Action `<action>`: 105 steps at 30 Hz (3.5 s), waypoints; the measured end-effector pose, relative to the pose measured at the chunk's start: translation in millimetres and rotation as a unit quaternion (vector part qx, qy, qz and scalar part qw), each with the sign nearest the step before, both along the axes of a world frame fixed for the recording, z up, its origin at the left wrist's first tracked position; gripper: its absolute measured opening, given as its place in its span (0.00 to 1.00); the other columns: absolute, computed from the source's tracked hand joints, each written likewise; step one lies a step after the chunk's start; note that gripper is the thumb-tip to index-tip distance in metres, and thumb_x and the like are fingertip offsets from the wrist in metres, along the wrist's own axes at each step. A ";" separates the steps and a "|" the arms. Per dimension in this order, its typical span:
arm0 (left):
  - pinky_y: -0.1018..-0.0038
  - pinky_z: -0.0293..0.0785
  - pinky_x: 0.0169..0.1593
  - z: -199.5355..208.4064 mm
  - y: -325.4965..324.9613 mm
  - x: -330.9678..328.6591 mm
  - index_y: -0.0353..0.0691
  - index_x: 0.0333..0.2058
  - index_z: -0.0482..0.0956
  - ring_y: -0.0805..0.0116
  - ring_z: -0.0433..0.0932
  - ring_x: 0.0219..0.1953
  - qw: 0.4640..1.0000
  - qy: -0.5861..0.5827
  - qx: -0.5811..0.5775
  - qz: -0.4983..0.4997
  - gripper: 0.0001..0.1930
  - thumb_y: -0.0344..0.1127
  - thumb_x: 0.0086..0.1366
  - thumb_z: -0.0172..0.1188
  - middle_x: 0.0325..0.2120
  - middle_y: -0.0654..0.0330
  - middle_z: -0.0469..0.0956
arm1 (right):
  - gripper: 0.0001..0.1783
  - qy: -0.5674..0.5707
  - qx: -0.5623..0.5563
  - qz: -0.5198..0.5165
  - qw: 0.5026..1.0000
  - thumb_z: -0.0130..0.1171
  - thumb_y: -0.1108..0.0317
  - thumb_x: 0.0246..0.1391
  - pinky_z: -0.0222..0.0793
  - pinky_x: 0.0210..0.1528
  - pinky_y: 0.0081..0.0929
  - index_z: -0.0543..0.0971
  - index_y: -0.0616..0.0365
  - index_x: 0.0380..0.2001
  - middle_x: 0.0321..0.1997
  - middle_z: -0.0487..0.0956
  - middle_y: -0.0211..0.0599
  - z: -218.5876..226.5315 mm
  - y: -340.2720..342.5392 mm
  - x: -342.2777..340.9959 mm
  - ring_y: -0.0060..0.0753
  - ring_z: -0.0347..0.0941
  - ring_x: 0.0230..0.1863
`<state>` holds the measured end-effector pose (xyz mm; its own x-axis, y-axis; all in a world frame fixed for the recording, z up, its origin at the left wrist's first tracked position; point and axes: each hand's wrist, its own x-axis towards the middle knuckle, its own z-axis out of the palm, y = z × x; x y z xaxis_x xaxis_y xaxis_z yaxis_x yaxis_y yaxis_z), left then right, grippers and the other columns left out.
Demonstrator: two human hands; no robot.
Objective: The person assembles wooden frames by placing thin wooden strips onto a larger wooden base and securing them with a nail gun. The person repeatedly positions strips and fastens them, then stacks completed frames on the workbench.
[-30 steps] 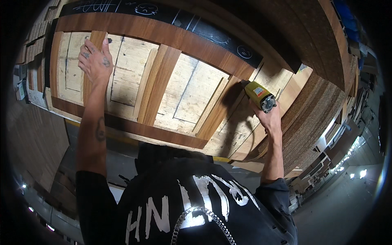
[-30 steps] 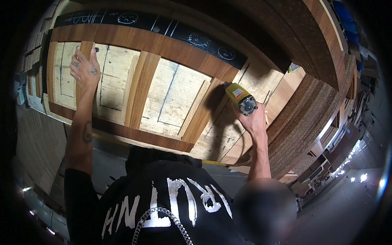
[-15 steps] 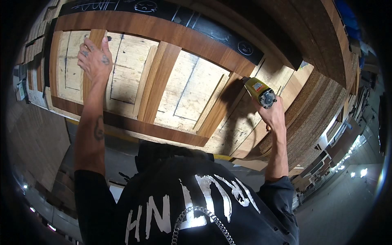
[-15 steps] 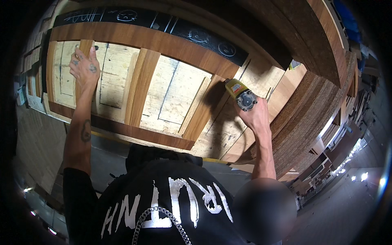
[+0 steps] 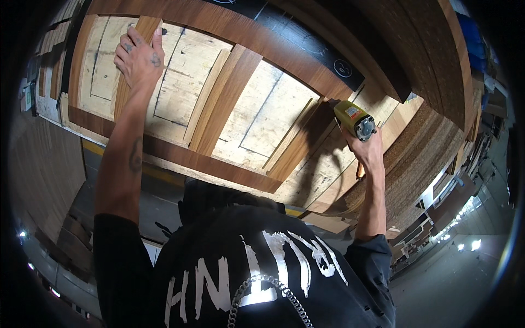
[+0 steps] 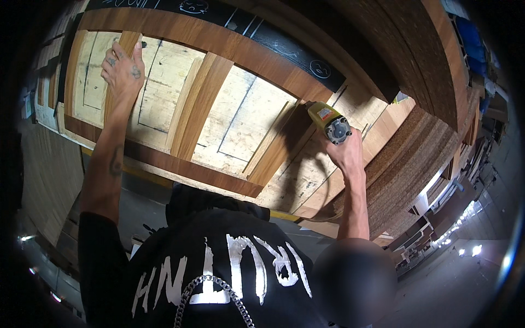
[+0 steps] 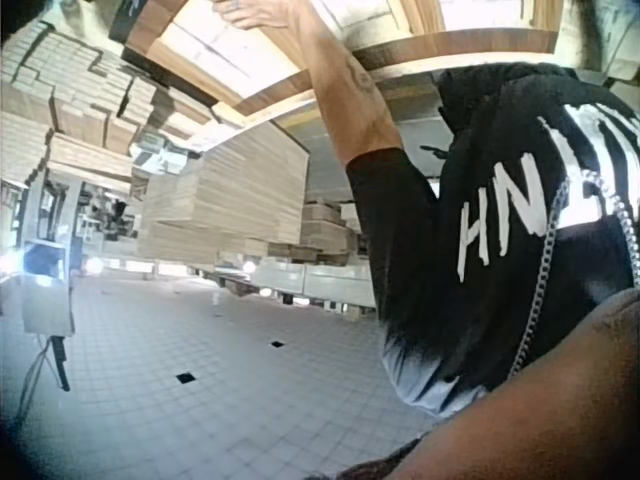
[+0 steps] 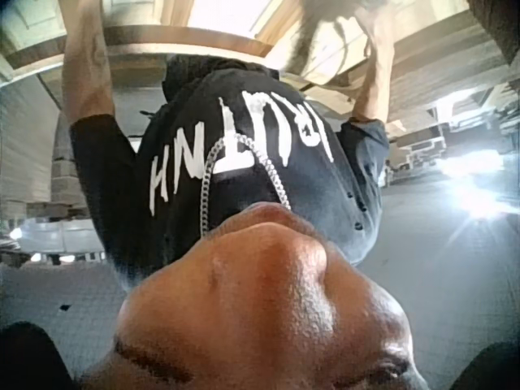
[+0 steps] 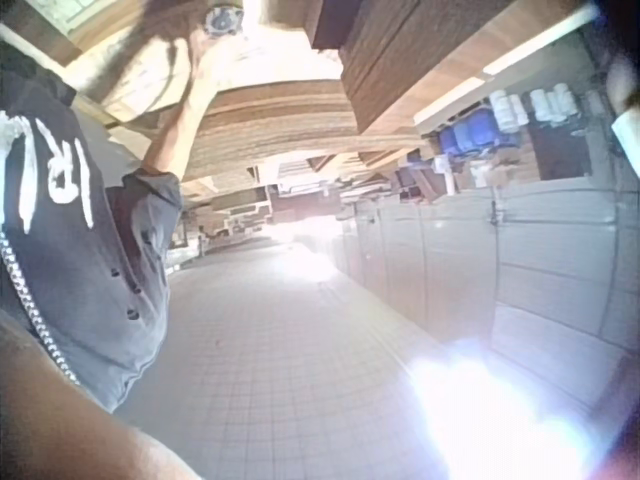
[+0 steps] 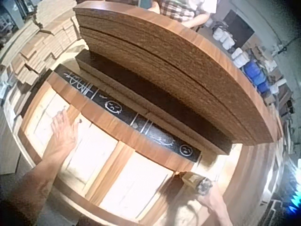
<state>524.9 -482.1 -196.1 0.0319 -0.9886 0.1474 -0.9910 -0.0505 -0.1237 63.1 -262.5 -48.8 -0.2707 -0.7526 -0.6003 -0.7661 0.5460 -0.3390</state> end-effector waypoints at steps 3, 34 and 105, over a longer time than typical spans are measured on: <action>0.47 0.53 0.66 5.0 -0.5 -3.4 0.29 0.66 0.60 0.42 0.62 0.63 1.000 0.010 0.004 0.006 0.41 0.64 0.74 0.39 0.62 0.40 0.66 | 0.22 0.013 -0.004 0.006 1.000 0.67 0.59 0.53 0.81 0.38 0.35 0.85 0.67 0.44 0.32 0.87 0.50 -0.5 -1.7 1.7 0.41 0.85 0.33; 0.49 0.61 0.63 18.9 10.4 -11.6 0.31 0.65 0.61 0.44 0.69 0.59 0.997 0.068 -0.045 -0.012 0.35 0.54 0.71 0.53 0.55 0.41 0.71 | 0.18 -0.060 0.071 -0.002 0.996 0.67 0.69 0.43 0.74 0.38 0.45 0.79 0.58 0.41 0.26 0.80 0.55 10.0 221.8 132.0 0.62 0.78 0.31; 0.45 0.43 0.73 23.0 -5.6 44.0 0.28 0.70 0.55 0.49 0.50 0.74 0.973 0.168 0.088 -0.129 0.45 0.57 0.66 0.57 0.71 0.43 0.56 | 0.36 -0.059 0.059 0.092 0.992 0.72 0.68 0.36 0.77 0.47 0.44 0.79 0.61 0.55 0.33 0.84 0.58 -1.9 73.9 320.8 0.59 0.82 0.37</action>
